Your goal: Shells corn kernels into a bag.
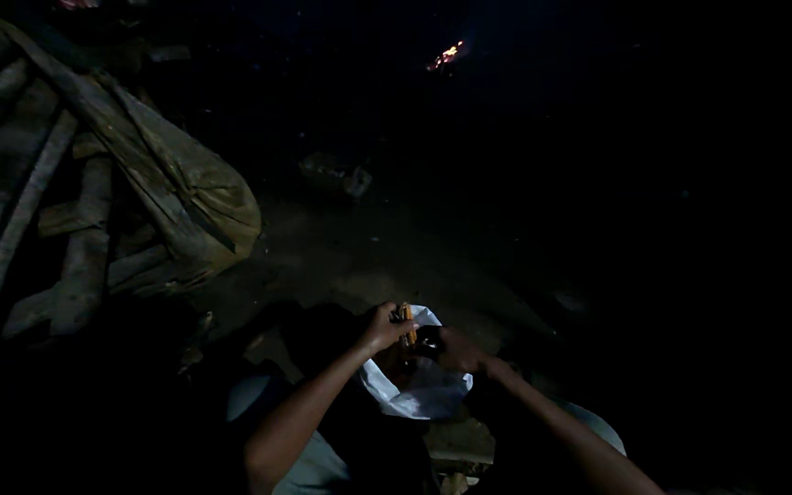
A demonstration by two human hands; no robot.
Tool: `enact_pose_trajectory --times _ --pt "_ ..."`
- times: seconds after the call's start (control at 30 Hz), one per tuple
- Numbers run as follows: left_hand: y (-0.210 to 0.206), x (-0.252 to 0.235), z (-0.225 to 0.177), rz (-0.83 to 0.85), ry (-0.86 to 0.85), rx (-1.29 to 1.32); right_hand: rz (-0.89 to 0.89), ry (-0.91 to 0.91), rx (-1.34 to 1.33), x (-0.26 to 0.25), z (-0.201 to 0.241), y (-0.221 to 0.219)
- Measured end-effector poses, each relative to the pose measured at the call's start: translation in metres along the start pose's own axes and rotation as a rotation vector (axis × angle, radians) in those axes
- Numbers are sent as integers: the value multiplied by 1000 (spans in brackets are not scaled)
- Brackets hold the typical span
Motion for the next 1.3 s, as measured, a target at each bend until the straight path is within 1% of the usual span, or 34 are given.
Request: enact_pose_trajectory --times 0.07,0.17,0.27,0.37,0.53,0.7,0.77,0.87,0.93,1.03,1.1,1.17,1.3 --pt "3 1 -9 -4 15 12 12 33 -64 5 4 3" --pt "5 -1 -18 -11 4 40 4 58 -212 8 -1 8" --pt "5 -6 -17 -18 -32 146 -44 58 -384 7 -9 11" --pt "9 -5 -19 -16 -18 267 -45 47 -494 6 -8 13" --pt "15 -7 -28 -19 -16 237 -43 38 -667 6 0 18" --pt "18 -14 -32 1 -47 95 -85 120 -576 -1 -4 19" --pt "21 -14 -33 6 -56 63 -93 116 -465 0 1 21" --pt "27 -20 -28 -11 -107 90 -139 93 -292 2 5 24" --pt "27 -20 -25 -2 -109 96 -143 105 -290 0 1 20" --pt "27 -16 -27 -23 -85 87 -89 122 -382 -4 -3 15" --pt "26 -15 -27 -60 -84 119 -117 163 -431 -6 -5 14" --pt "24 -13 -28 -86 -88 147 -143 168 -414 -5 -2 16" --pt "20 -13 -24 -98 -94 165 -126 137 -314 -2 -2 16"
Point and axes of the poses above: each hand's wrist, its own x-axis away from the middle knuckle, its own y-axis out of the back of the hand, z = x × y, the point moved 5 cm from there along -x, towards the middle knuckle, and after that the axes turned 7 degrees about -y, right-handed, at the moved point
